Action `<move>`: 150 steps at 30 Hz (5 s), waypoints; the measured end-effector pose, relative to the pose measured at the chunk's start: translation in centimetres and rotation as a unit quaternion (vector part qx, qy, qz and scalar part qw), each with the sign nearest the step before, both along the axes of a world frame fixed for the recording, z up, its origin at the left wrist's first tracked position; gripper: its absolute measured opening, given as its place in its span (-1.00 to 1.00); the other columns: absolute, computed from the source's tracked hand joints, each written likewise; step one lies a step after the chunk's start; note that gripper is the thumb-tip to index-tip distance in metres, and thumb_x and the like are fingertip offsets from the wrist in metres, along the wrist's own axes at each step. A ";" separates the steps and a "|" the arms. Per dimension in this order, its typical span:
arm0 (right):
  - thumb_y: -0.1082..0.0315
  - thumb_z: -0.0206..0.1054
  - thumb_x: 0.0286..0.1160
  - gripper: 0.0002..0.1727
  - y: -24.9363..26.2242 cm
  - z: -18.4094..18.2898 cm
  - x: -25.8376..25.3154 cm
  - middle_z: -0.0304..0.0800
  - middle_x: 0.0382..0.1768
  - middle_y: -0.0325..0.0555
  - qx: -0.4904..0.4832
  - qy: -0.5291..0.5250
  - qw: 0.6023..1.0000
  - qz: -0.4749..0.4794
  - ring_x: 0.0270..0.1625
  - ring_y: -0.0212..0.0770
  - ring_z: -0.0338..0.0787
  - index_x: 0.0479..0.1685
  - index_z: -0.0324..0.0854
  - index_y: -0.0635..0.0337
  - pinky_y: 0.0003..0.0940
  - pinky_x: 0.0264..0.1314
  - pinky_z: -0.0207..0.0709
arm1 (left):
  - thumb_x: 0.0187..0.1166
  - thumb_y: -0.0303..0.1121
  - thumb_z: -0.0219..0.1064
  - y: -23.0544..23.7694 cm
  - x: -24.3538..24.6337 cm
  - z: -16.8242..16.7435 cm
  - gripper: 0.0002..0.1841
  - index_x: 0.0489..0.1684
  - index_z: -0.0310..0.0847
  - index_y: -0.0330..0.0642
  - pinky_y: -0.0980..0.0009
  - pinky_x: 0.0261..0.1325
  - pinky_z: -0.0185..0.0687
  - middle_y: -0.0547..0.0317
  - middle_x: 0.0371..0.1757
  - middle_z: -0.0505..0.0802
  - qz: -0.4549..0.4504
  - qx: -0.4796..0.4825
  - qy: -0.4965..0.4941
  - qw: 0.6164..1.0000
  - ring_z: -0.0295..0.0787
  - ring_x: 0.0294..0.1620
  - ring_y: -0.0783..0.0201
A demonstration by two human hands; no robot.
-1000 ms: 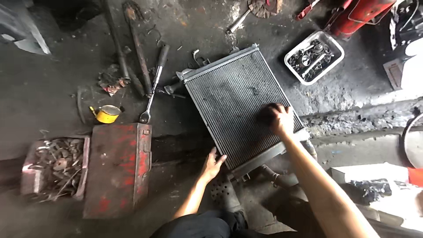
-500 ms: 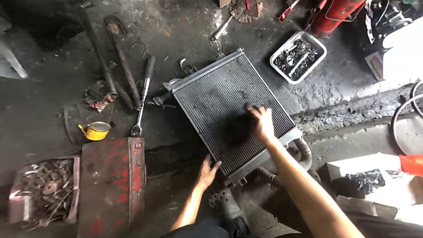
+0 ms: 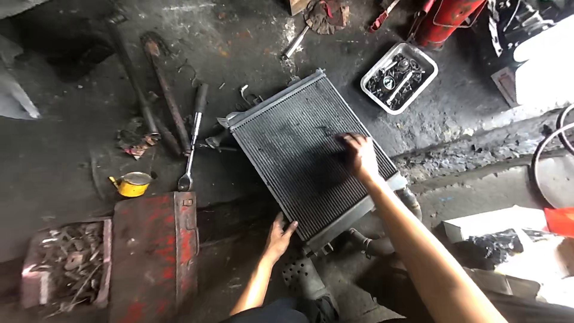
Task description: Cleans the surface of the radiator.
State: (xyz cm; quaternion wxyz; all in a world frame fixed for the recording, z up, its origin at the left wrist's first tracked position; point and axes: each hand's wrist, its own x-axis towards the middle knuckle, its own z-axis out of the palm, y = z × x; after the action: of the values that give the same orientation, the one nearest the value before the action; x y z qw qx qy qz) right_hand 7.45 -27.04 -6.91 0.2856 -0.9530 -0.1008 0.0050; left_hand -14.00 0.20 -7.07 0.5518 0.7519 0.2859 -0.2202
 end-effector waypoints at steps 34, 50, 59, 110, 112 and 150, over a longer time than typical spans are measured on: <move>0.51 0.31 0.44 -0.45 -1.9 -0.7 0.4 0.68 0.43 0.10 -0.028 0.123 0.990 0.057 0.48 0.28 0.58 0.50 0.64 0.07 0.23 0.46 0.50 | 0.58 -0.34 0.41 -0.4 0.0 -0.1 -0.12 0.84 -0.08 -0.44 0.17 0.71 0.34 -0.44 0.72 0.37 0.025 0.011 0.010 1.000 0.41 0.69 -0.07; 0.42 0.22 0.44 -0.34 -3.9 -1.4 2.2 0.55 0.57 0.11 -0.063 0.110 0.983 -0.132 0.55 0.37 0.48 0.66 0.48 -0.07 0.35 0.40 0.45 | 0.60 -0.29 0.40 -0.2 -0.2 -0.4 -0.11 0.85 -0.08 -0.43 0.17 0.73 0.30 -0.43 0.76 0.29 0.011 0.007 0.004 1.000 0.34 0.74 -0.08; 0.45 0.27 0.46 -0.44 0.0 0.3 0.7 0.73 0.40 0.00 -0.041 0.110 0.992 0.056 0.45 0.23 0.61 0.49 0.66 -0.11 0.24 0.34 0.54 | 0.63 -0.28 0.38 0.3 -0.3 0.3 -0.23 0.75 0.11 -0.51 0.09 0.69 0.36 -0.48 0.64 0.47 -0.033 0.043 -0.013 0.998 0.47 0.64 -0.15; -0.14 0.33 0.39 -0.29 3.2 1.9 -5.4 0.69 0.38 0.17 0.032 0.182 0.959 0.216 0.47 0.13 0.65 0.46 0.66 0.14 0.05 0.50 0.52 | 0.23 0.17 0.66 11.2 -7.6 -1.5 -0.13 0.32 0.58 -0.45 -0.20 0.45 0.54 -0.41 0.34 0.73 -0.189 0.297 0.413 0.840 0.64 0.47 -0.29; -0.16 0.27 0.52 -0.34 2.5 2.2 -3.6 0.76 0.27 0.18 0.052 0.163 0.976 0.134 0.39 0.14 0.69 0.37 0.71 0.20 0.12 0.46 0.54 | 0.23 0.16 0.67 11.3 -7.6 -1.6 -0.15 0.27 0.61 -0.45 -0.20 0.43 0.56 -0.41 0.31 0.75 -0.191 0.298 0.413 0.839 0.66 0.44 -0.28; 0.45 0.29 0.60 -0.77 -4.8 2.8 9.8 0.83 0.01 0.28 -0.103 0.209 0.971 0.056 0.15 0.26 0.82 0.10 0.74 0.30 0.33 0.30 0.57 | 0.23 0.06 0.68 11.5 -7.1 -1.6 -0.24 0.25 0.61 -0.39 -0.27 0.43 0.52 -0.37 0.30 0.75 -0.195 0.293 0.410 0.842 0.65 0.44 -0.29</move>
State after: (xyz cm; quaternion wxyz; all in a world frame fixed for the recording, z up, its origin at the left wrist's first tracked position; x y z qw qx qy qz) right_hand 17.30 -31.80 -4.10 0.2004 -0.9479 -0.0911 0.2303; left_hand -21.11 11.71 -8.70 0.0842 0.7595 0.3850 -0.5175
